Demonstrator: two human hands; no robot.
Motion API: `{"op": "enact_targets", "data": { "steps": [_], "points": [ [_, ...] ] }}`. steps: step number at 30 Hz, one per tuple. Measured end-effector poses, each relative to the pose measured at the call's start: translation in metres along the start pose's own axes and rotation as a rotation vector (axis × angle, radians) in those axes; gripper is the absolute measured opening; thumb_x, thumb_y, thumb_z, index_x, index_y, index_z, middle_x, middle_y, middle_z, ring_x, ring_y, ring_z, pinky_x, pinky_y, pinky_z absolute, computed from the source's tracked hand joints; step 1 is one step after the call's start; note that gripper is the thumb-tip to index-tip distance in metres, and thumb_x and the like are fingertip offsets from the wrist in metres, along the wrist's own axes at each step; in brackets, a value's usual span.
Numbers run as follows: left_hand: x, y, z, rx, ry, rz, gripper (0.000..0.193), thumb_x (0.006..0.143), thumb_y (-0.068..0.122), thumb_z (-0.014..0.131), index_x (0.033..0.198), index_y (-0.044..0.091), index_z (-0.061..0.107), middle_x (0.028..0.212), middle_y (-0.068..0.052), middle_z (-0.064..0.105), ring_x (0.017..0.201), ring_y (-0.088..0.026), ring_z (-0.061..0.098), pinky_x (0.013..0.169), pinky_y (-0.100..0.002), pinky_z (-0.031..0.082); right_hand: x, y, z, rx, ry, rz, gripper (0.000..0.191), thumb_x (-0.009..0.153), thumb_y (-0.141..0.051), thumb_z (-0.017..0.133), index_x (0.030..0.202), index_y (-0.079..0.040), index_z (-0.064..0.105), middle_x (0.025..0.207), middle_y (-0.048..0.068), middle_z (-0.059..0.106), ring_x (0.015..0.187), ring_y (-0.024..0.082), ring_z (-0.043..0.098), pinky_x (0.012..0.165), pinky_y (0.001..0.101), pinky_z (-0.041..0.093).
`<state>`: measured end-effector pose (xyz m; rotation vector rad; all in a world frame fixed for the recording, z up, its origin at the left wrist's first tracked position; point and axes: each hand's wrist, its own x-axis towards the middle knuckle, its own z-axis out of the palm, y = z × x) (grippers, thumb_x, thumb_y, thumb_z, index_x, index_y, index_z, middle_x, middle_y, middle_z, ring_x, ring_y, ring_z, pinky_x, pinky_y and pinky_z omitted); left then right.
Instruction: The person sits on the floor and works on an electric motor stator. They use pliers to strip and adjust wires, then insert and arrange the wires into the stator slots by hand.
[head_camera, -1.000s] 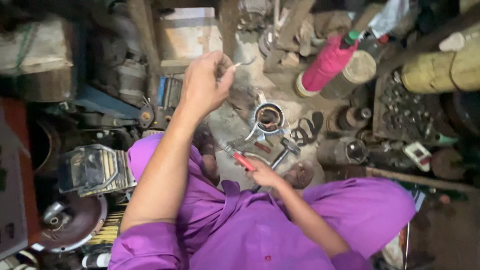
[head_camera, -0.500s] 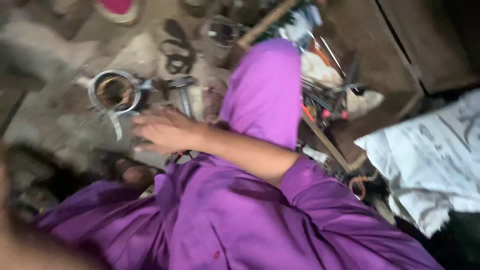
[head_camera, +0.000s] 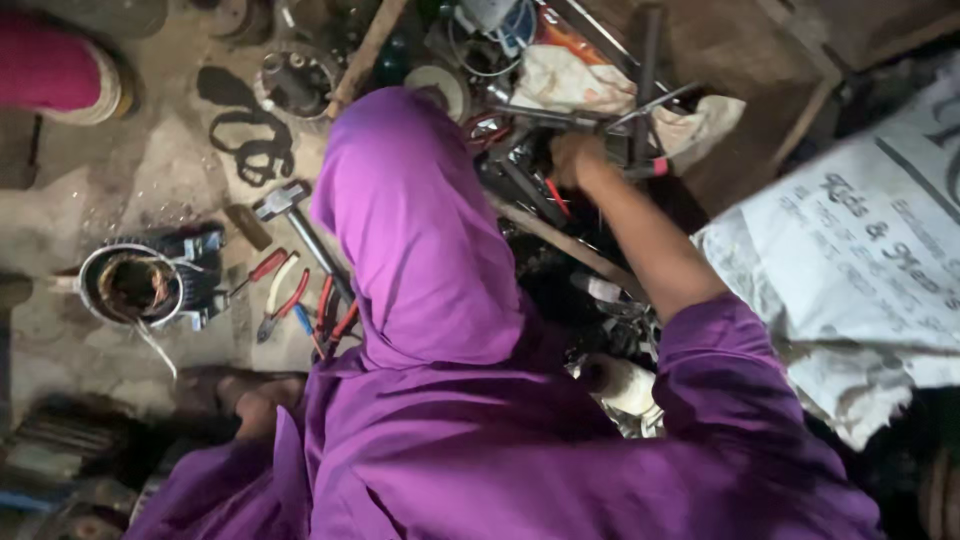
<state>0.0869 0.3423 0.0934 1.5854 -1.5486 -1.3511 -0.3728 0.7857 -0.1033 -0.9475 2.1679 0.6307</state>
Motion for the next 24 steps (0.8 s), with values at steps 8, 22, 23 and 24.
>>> {"op": "enact_targets", "data": {
  "steps": [8, 22, 23, 24],
  "points": [
    [-0.009, -0.016, -0.081, -0.420, -0.084, -0.026, 0.014, 0.107, 0.017, 0.077, 0.109, 0.010, 0.065, 0.097, -0.004, 0.064, 0.086, -0.018, 0.061, 0.077, -0.033, 0.051, 0.023, 0.000, 0.058, 0.045, -0.083, -0.048, 0.052, 0.085, -0.049, 0.066, 0.107, -0.004, 0.080, 0.115, 0.022, 0.074, 0.107, 0.038, 0.072, 0.094, 0.0484, 0.056],
    [-0.008, 0.002, -0.101, -0.585, -0.336, 0.314, 0.014, 0.107, -0.002, 0.074, 0.108, 0.003, 0.061, 0.101, -0.007, 0.073, 0.088, -0.014, 0.074, 0.071, -0.025, 0.056, -0.106, 0.008, -0.122, 1.088, 0.559, -0.272, 0.025, 0.108, -0.020, 0.064, 0.130, -0.008, 0.064, 0.104, 0.020, 0.065, 0.091, 0.035, 0.063, 0.083, 0.0447, 0.050],
    [-0.008, 0.001, -0.100, -0.596, -0.347, 0.334, 0.012, 0.107, -0.003, 0.074, 0.108, 0.002, 0.063, 0.102, -0.006, 0.073, 0.086, -0.013, 0.073, 0.069, -0.024, 0.055, -0.124, -0.014, -0.145, 1.076, 0.590, -0.364, 0.026, 0.107, -0.018, 0.064, 0.131, -0.008, 0.062, 0.104, 0.018, 0.064, 0.092, 0.032, 0.063, 0.084, 0.0428, 0.051],
    [-0.008, -0.001, -0.100, -0.570, -0.360, 0.340, 0.010, 0.107, -0.003, 0.073, 0.111, 0.001, 0.065, 0.101, -0.006, 0.073, 0.087, -0.012, 0.073, 0.071, -0.024, 0.055, -0.140, -0.042, -0.165, 1.055, 0.587, -0.452, 0.027, 0.106, -0.017, 0.064, 0.131, -0.007, 0.060, 0.105, 0.016, 0.064, 0.093, 0.030, 0.063, 0.085, 0.0409, 0.051]
  ]
}}
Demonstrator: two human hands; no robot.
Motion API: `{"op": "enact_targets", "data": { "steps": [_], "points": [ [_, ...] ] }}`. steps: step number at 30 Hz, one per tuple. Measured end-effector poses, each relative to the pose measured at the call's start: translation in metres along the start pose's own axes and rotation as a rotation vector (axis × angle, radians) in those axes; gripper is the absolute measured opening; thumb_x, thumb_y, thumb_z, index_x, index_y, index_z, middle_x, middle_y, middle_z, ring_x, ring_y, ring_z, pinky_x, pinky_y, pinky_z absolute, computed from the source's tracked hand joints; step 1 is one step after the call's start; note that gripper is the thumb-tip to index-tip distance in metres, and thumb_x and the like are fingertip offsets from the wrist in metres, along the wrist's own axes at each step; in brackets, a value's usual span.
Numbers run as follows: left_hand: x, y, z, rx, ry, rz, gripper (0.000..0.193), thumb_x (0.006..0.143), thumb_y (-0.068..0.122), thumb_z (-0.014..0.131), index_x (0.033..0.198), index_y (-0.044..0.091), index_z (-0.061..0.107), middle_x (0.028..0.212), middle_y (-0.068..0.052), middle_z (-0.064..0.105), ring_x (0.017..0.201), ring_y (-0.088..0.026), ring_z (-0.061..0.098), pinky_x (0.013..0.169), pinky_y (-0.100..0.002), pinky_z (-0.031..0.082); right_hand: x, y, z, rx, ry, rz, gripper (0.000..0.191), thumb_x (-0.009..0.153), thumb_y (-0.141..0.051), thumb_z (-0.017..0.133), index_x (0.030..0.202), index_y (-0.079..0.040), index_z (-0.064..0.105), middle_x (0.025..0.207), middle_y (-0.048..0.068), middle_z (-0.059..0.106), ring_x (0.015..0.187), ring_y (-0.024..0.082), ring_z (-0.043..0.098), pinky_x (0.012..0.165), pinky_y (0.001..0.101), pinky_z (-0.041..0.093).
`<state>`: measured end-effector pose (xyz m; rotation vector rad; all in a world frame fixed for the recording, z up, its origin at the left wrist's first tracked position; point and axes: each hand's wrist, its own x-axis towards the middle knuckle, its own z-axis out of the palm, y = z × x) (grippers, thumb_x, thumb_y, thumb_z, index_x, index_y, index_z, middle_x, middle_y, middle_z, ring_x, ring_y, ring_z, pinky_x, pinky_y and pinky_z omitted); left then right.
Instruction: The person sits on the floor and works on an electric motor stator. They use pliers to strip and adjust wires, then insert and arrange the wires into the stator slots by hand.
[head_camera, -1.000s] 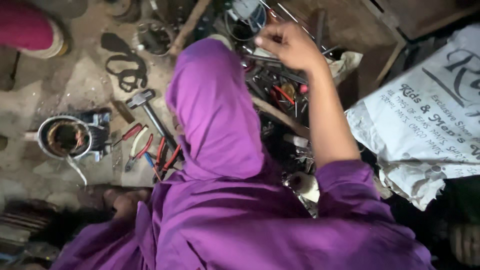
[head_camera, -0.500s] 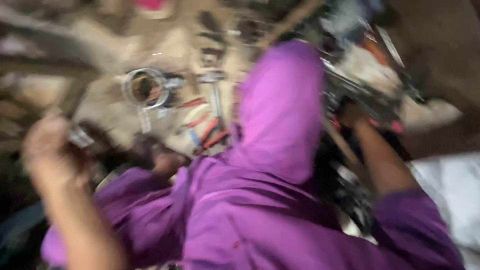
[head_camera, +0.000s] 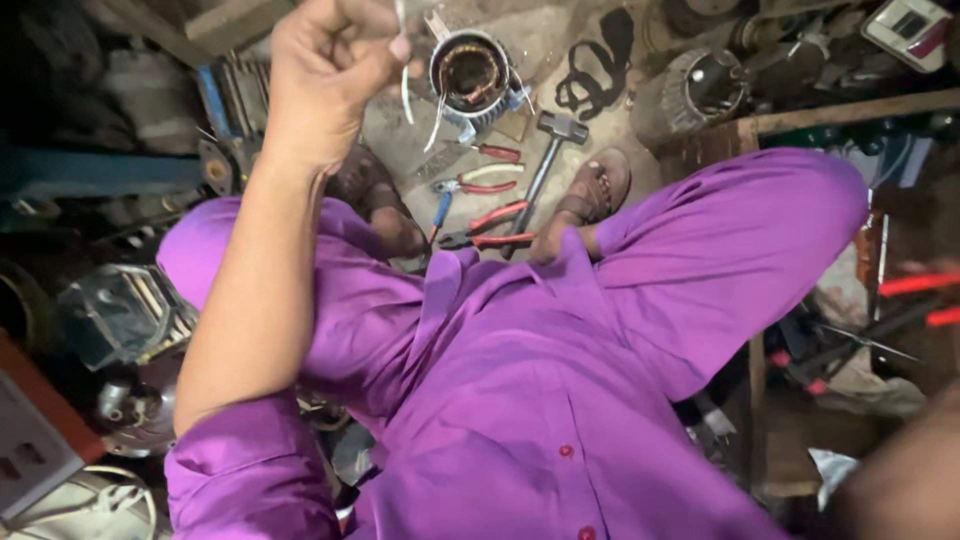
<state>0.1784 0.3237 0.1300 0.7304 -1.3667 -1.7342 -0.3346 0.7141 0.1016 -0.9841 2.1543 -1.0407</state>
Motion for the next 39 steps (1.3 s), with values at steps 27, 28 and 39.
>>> {"op": "enact_targets", "data": {
  "steps": [27, 28, 39],
  "points": [
    [-0.022, -0.007, -0.010, -0.373, -0.246, -0.254, 0.043, 0.100, 0.000, 0.072, 0.141, -0.003, 0.061, 0.132, -0.013, 0.071, 0.102, -0.013, 0.072, 0.089, -0.030, 0.062, 0.058, -0.196, 0.324, 0.021, -0.547, -0.680, 0.010, 0.100, -0.006, 0.067, 0.092, -0.002, 0.063, 0.081, 0.011, 0.062, 0.065, 0.025, 0.057, 0.063, 0.0345, 0.045],
    [-0.022, -0.006, -0.010, -0.386, -0.250, -0.265, 0.043, 0.099, 0.001, 0.072, 0.140, -0.003, 0.060, 0.131, -0.012, 0.071, 0.104, -0.013, 0.072, 0.090, -0.032, 0.064, 0.059, -0.196, 0.325, 0.016, -0.544, -0.679, 0.011, 0.099, -0.006, 0.066, 0.090, -0.002, 0.062, 0.081, 0.011, 0.063, 0.066, 0.026, 0.058, 0.063, 0.0348, 0.045],
    [-0.019, 0.003, -0.016, -0.265, -0.260, -0.262, 0.043, 0.100, -0.007, 0.068, 0.142, -0.004, 0.060, 0.129, -0.013, 0.071, 0.100, -0.013, 0.072, 0.091, -0.032, 0.064, 0.061, -0.200, 0.324, -0.017, -0.486, -0.799, 0.014, 0.096, -0.004, 0.070, 0.090, 0.003, 0.059, 0.096, 0.019, 0.069, 0.082, 0.034, 0.070, 0.071, 0.0393, 0.053]
  ]
}}
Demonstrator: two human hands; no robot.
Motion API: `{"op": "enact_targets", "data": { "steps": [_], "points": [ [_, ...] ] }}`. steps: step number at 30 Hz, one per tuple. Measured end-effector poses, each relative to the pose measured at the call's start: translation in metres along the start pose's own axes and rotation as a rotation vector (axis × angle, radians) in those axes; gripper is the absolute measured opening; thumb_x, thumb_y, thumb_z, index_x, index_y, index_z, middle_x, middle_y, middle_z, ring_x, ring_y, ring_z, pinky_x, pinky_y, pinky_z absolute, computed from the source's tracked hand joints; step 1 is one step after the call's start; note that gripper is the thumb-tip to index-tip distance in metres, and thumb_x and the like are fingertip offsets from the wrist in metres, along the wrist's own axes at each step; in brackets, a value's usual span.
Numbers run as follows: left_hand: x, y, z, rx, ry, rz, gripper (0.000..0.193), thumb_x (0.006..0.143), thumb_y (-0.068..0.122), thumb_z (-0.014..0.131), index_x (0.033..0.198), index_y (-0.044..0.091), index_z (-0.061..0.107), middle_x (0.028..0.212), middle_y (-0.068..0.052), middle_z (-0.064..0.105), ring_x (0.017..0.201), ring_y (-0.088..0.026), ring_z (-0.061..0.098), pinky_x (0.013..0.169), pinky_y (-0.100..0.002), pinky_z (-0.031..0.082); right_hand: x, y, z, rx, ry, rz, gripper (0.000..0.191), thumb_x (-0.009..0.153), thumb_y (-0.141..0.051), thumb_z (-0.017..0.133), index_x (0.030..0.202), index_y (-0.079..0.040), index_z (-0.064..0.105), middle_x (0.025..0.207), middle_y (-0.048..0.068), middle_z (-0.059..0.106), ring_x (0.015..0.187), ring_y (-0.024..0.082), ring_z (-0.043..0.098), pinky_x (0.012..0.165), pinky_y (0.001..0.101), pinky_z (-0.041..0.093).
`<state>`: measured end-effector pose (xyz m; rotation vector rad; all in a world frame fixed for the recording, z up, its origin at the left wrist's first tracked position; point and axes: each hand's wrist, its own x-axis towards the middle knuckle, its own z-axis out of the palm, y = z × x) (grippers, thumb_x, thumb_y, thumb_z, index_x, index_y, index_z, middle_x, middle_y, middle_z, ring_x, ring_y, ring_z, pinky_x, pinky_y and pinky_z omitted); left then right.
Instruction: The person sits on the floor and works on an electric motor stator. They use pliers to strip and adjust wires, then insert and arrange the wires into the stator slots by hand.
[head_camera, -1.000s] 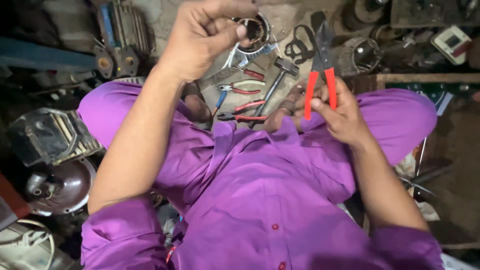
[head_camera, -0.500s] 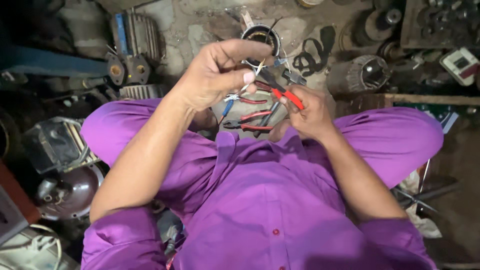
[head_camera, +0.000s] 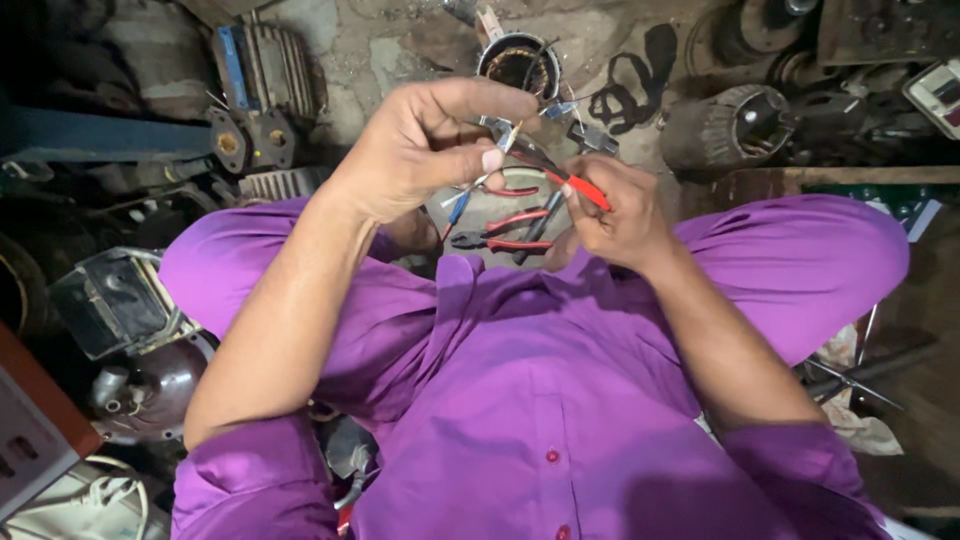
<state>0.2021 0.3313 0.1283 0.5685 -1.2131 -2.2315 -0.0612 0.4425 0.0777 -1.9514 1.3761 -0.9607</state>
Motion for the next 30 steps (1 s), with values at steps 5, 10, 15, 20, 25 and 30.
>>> {"op": "enact_targets", "data": {
  "steps": [5, 10, 15, 20, 25, 30],
  "points": [
    [-0.004, 0.002, -0.003, 0.009, -0.002, -0.025, 0.043, 0.099, -0.009, 0.068, 0.141, -0.004, 0.060, 0.130, -0.010, 0.071, 0.100, -0.012, 0.073, 0.092, -0.030, 0.063, 0.000, 0.004, 0.002, -0.034, 0.000, -0.049, 0.012, 0.091, -0.002, 0.070, 0.090, 0.003, 0.060, 0.098, 0.021, 0.069, 0.085, 0.035, 0.071, 0.074, 0.0396, 0.055],
    [-0.007, 0.004, -0.005, 0.023, -0.049, -0.051, 0.044, 0.098, -0.009, 0.068, 0.141, -0.004, 0.060, 0.124, -0.009, 0.072, 0.100, -0.012, 0.072, 0.092, -0.027, 0.060, 0.000, -0.001, 0.004, 0.006, -0.005, -0.045, 0.009, 0.086, 0.002, 0.067, 0.088, 0.003, 0.059, 0.089, 0.017, 0.067, 0.076, 0.033, 0.068, 0.068, 0.0385, 0.053],
    [-0.011, 0.006, -0.008, 0.018, -0.108, -0.031, 0.041, 0.101, -0.009, 0.068, 0.141, -0.004, 0.062, 0.121, -0.009, 0.073, 0.099, -0.012, 0.072, 0.092, -0.027, 0.060, -0.001, -0.009, 0.006, 0.000, -0.002, -0.039, 0.008, 0.085, 0.001, 0.068, 0.086, 0.001, 0.060, 0.080, 0.015, 0.063, 0.068, 0.031, 0.065, 0.062, 0.0390, 0.050],
    [-0.013, 0.008, -0.010, 0.080, -0.105, -0.047, 0.042, 0.098, -0.008, 0.069, 0.139, -0.003, 0.062, 0.127, -0.008, 0.071, 0.103, -0.010, 0.072, 0.092, -0.026, 0.062, -0.004, -0.008, 0.007, -0.007, -0.061, -0.012, 0.009, 0.090, -0.004, 0.073, 0.089, -0.002, 0.064, 0.079, 0.013, 0.062, 0.066, 0.030, 0.063, 0.060, 0.0395, 0.047],
    [-0.013, 0.008, -0.008, 0.054, -0.113, -0.124, 0.042, 0.098, -0.009, 0.069, 0.139, -0.003, 0.062, 0.122, -0.009, 0.073, 0.098, -0.010, 0.073, 0.090, -0.024, 0.061, -0.006, -0.003, 0.008, 0.043, -0.083, -0.005, 0.024, 0.087, -0.004, 0.072, 0.074, -0.003, 0.052, 0.073, 0.011, 0.058, 0.060, 0.028, 0.059, 0.056, 0.0380, 0.044],
    [-0.014, 0.010, -0.009, 0.081, -0.173, -0.093, 0.041, 0.099, -0.010, 0.067, 0.139, -0.003, 0.062, 0.130, -0.008, 0.072, 0.098, -0.008, 0.072, 0.091, -0.024, 0.059, -0.006, -0.004, 0.007, 0.053, -0.084, -0.041, 0.010, 0.082, -0.003, 0.072, 0.077, -0.003, 0.062, 0.075, 0.010, 0.063, 0.057, 0.024, 0.059, 0.055, 0.0356, 0.045]
  ]
}}
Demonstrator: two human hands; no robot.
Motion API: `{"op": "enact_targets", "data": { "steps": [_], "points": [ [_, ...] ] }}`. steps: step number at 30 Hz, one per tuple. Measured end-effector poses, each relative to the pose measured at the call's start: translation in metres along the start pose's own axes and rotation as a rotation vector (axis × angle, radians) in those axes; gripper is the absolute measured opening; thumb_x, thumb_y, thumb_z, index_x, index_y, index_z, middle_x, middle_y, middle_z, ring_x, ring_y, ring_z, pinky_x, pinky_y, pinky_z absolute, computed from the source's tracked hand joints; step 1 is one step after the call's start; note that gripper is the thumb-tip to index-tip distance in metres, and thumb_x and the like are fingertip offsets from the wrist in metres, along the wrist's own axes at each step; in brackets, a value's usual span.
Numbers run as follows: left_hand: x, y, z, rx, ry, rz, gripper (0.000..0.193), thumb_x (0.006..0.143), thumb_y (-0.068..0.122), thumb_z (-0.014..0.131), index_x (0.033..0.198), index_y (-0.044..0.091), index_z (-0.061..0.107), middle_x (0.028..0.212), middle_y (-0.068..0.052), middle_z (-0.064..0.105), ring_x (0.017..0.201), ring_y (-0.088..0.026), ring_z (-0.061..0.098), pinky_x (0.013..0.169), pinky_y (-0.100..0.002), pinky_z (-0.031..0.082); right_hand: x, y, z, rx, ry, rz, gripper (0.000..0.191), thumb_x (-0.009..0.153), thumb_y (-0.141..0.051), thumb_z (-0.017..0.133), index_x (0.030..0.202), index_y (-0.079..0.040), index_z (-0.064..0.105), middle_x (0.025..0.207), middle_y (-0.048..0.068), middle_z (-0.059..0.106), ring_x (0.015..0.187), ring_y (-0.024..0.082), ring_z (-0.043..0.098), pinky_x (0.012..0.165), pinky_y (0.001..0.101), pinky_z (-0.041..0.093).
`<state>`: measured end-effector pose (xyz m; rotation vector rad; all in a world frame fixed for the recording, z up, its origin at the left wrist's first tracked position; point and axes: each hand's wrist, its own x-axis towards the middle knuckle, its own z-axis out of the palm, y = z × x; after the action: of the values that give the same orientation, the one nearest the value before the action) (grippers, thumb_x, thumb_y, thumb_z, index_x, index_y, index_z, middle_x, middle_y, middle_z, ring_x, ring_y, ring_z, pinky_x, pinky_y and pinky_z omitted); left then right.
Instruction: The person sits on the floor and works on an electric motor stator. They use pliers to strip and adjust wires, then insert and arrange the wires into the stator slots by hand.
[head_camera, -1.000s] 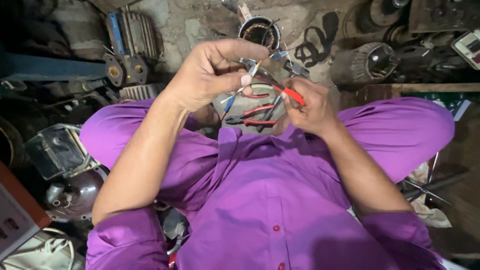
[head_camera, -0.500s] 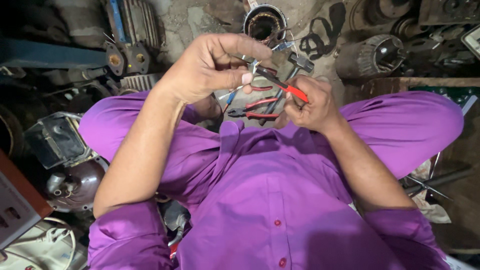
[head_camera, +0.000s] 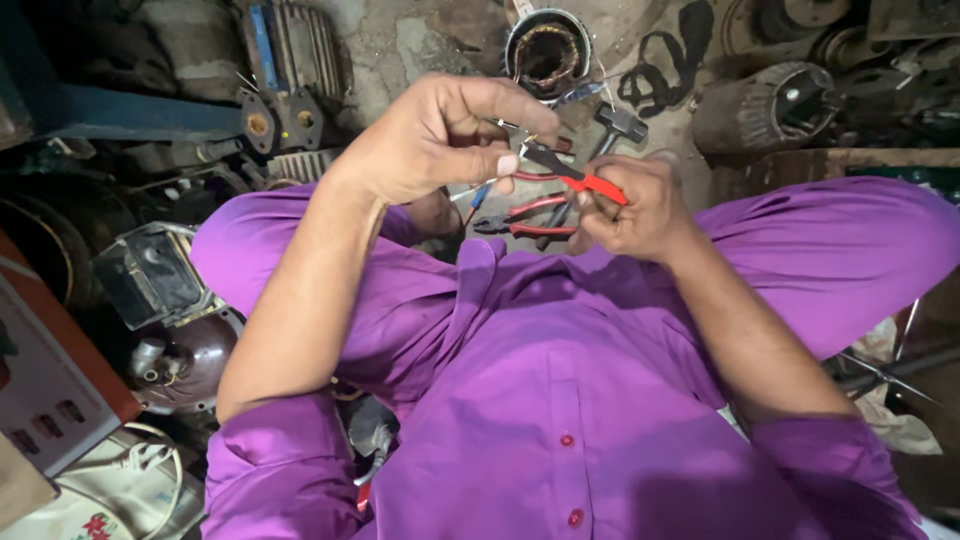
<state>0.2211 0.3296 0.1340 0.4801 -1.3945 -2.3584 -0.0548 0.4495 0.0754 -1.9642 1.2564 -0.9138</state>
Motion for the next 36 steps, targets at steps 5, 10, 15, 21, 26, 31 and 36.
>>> {"op": "enact_targets", "data": {
  "steps": [5, 10, 15, 21, 26, 31, 36],
  "points": [
    [-0.001, 0.003, -0.002, 0.043, -0.023, -0.006, 0.043, 0.098, -0.010, 0.065, 0.140, -0.003, 0.062, 0.132, -0.009, 0.072, 0.093, -0.007, 0.071, 0.082, -0.021, 0.056, -0.001, 0.002, 0.003, 0.084, -0.050, 0.066, 0.011, 0.086, -0.003, 0.075, 0.081, -0.003, 0.065, 0.075, 0.007, 0.064, 0.059, 0.019, 0.061, 0.056, 0.0326, 0.046],
    [-0.003, 0.005, 0.000, 0.044, 0.011, -0.053, 0.040, 0.098, -0.012, 0.066, 0.137, -0.004, 0.063, 0.127, -0.007, 0.070, 0.092, -0.009, 0.070, 0.085, -0.024, 0.059, -0.007, 0.014, 0.008, 0.156, -0.078, 0.012, 0.012, 0.078, -0.002, 0.071, 0.079, -0.003, 0.059, 0.073, 0.007, 0.061, 0.058, 0.018, 0.059, 0.056, 0.0316, 0.047],
    [-0.005, 0.006, -0.002, 0.066, -0.015, -0.030, 0.039, 0.096, -0.011, 0.065, 0.135, -0.005, 0.064, 0.128, -0.004, 0.067, 0.092, -0.009, 0.069, 0.083, -0.025, 0.058, -0.012, 0.022, 0.015, 0.151, -0.103, 0.060, 0.013, 0.078, -0.003, 0.072, 0.075, -0.003, 0.058, 0.066, 0.006, 0.057, 0.055, 0.016, 0.056, 0.054, 0.0318, 0.044],
    [-0.004, 0.001, -0.009, 0.020, -0.050, -0.019, 0.041, 0.098, -0.008, 0.065, 0.139, -0.001, 0.063, 0.118, -0.003, 0.073, 0.087, -0.006, 0.067, 0.083, -0.023, 0.057, -0.006, 0.016, 0.015, 0.200, -0.167, 0.136, 0.009, 0.080, -0.006, 0.068, 0.089, -0.005, 0.070, 0.070, 0.004, 0.064, 0.058, 0.011, 0.061, 0.054, 0.0301, 0.049],
    [-0.002, 0.001, -0.012, 0.087, -0.088, 0.011, 0.042, 0.098, -0.006, 0.066, 0.140, -0.003, 0.066, 0.108, -0.005, 0.074, 0.086, -0.007, 0.067, 0.084, -0.025, 0.056, 0.002, 0.013, 0.015, 0.151, -0.181, 0.184, 0.013, 0.074, -0.006, 0.070, 0.086, -0.004, 0.072, 0.063, 0.006, 0.061, 0.053, 0.015, 0.059, 0.053, 0.0325, 0.048],
    [0.001, 0.000, -0.011, 0.033, -0.047, -0.028, 0.045, 0.091, -0.006, 0.068, 0.135, -0.003, 0.065, 0.116, -0.003, 0.074, 0.083, -0.005, 0.065, 0.080, -0.025, 0.056, 0.002, 0.022, 0.023, 0.220, -0.130, 0.112, 0.008, 0.078, -0.007, 0.071, 0.086, -0.004, 0.071, 0.072, 0.005, 0.066, 0.061, 0.013, 0.062, 0.057, 0.0302, 0.050],
    [0.000, -0.003, -0.017, 0.132, -0.030, -0.019, 0.056, 0.086, -0.007, 0.068, 0.142, -0.003, 0.062, 0.112, -0.005, 0.072, 0.084, -0.007, 0.067, 0.079, -0.024, 0.055, -0.005, 0.030, 0.028, 0.191, -0.110, 0.134, 0.008, 0.075, -0.008, 0.069, 0.082, -0.006, 0.067, 0.073, 0.004, 0.066, 0.062, 0.012, 0.062, 0.057, 0.0291, 0.050]
  ]
}}
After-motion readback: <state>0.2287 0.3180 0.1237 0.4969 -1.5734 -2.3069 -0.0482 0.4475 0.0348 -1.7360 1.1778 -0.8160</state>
